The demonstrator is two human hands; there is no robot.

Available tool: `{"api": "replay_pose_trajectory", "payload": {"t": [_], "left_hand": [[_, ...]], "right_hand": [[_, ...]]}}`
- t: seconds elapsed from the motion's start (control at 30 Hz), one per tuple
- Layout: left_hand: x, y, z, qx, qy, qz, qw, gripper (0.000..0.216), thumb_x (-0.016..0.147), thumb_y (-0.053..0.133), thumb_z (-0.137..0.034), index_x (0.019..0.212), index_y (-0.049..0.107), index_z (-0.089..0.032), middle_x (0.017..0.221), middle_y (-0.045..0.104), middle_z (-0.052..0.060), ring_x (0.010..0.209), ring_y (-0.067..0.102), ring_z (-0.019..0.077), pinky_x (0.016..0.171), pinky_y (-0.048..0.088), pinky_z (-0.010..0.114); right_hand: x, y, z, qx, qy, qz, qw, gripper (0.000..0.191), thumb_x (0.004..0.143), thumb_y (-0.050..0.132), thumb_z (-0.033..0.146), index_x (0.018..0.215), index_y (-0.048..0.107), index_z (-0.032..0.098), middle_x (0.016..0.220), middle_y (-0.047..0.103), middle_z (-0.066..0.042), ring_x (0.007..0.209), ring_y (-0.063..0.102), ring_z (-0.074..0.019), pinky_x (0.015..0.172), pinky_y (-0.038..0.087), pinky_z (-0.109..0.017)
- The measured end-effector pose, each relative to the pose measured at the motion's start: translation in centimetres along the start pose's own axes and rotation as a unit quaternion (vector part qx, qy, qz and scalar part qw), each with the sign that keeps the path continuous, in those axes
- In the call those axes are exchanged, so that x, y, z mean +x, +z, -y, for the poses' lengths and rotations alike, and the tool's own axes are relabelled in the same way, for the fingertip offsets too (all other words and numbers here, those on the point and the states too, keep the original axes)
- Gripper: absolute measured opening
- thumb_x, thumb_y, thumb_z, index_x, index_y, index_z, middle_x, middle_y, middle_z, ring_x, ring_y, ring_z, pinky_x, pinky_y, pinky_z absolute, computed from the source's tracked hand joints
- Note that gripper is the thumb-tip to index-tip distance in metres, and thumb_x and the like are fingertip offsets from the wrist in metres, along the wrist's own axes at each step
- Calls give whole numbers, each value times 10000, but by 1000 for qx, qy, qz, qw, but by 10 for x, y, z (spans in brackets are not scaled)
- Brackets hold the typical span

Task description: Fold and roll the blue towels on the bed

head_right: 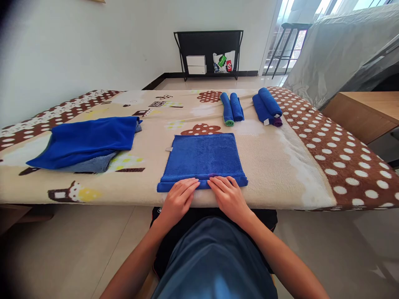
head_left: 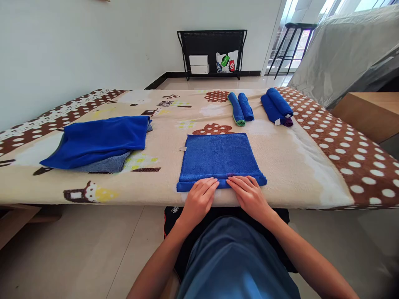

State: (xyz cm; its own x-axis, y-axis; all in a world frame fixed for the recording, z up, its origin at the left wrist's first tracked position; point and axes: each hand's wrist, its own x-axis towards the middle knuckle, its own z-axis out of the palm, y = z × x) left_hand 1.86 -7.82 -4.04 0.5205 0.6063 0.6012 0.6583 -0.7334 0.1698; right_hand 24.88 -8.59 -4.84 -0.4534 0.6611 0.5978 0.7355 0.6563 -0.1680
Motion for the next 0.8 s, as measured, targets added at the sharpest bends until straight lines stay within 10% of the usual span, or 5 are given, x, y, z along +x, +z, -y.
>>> {"api": "replay_pose_trajectory", "payload": {"t": [0.23,0.6,0.8], "left_hand": [[-45,-29,50,64,-92,-57,992,341,966,546,-151,1293,613,-218,1237,710,71,1175,641,228,1045,451,430],[8,16,-10,69,-5,9,998,389,995,445,-145,1362,571,-110,1370,645,133,1274,605,235,1098,440,411],[-14,-2,20,85,-58,-8,995,376,1011,449,-191,1359,591,-168,1347,667,109,1292,600,241,1081,423,427]], "right_hand": [[-38,-25,-45,-21,78,-26,996,397,991,469,138,1371,576,187,1317,655,-62,1207,588,-206,1048,439,-413],[13,17,19,-9,17,-15,1000,412,972,430,143,1344,605,113,1360,631,-90,1245,575,-215,1100,435,-409],[-4,-3,-11,-51,75,-18,996,340,1016,477,234,1307,635,158,1318,663,-79,1213,616,-198,1069,431,-397]]}}
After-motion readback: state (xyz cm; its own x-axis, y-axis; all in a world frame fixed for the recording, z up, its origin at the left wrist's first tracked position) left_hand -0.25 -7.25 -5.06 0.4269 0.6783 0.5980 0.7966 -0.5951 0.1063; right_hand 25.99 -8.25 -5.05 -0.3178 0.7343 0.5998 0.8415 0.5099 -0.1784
